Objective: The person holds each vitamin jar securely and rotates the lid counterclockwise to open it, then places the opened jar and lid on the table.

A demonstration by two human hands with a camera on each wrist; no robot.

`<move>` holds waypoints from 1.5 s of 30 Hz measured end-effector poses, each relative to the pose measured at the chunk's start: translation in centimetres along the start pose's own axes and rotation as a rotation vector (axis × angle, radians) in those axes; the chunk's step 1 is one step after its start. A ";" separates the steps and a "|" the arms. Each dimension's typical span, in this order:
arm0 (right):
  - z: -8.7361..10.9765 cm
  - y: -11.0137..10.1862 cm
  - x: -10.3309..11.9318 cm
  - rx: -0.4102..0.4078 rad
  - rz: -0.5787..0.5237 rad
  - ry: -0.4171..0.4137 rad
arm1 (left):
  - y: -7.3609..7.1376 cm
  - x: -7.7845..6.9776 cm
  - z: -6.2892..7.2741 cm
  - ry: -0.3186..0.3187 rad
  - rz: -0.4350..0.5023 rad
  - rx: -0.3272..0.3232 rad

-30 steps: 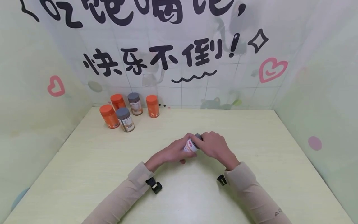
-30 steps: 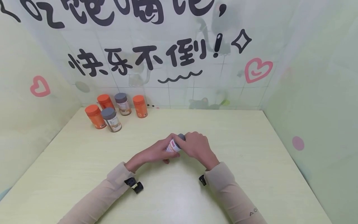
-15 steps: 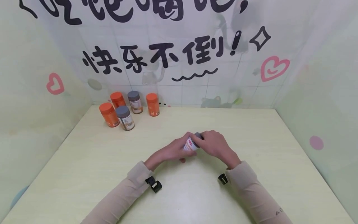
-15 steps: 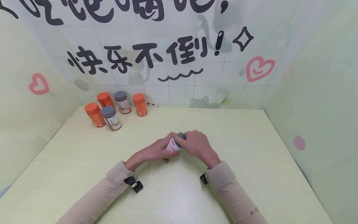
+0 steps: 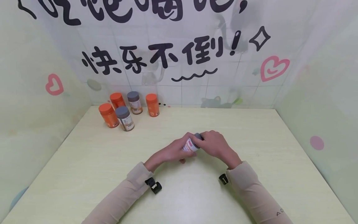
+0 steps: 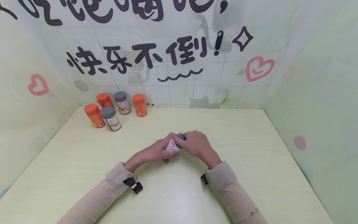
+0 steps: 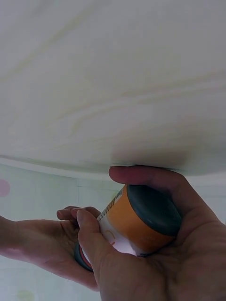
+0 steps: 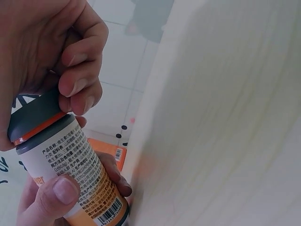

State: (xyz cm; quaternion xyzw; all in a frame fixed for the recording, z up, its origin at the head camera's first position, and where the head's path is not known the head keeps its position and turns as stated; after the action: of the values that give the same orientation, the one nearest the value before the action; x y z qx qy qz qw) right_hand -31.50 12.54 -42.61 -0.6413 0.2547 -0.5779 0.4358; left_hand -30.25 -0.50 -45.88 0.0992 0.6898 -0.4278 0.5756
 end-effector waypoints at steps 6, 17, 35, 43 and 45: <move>0.0 -0.1 0.1 0.006 0.004 -0.013 | 0.0 0.0 0.0 0.002 -0.010 -0.003; 0.0 0.0 0.1 -0.002 0.029 -0.036 | 0.0 -0.3 0.1 0.007 -0.013 -0.009; -0.2 0.1 0.2 -0.010 0.042 -0.058 | -0.2 -0.4 0.3 0.016 -0.018 -0.023; -0.2 0.2 0.3 -0.005 0.041 -0.067 | -0.3 -0.1 0.1 0.018 -0.007 -0.017; -0.1 0.1 0.3 -0.006 0.036 -0.066 | -0.3 0.0 0.1 0.018 -0.005 -0.017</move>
State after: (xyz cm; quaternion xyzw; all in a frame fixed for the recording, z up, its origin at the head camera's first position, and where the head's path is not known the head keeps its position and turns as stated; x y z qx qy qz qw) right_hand -31.56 12.22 -42.61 -0.6566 0.2534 -0.5477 0.4525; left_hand -30.35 -0.73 -45.76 0.0963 0.6987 -0.4226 0.5692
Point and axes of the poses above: each hand's wrist, its own z-axis away from the middle knuckle, its own y-axis out of the palm, x = y × z, the point moved 8 cm from there along -z, towards the middle knuckle, and after that the axes turned 3 degrees about y, right-handed, at the moved point
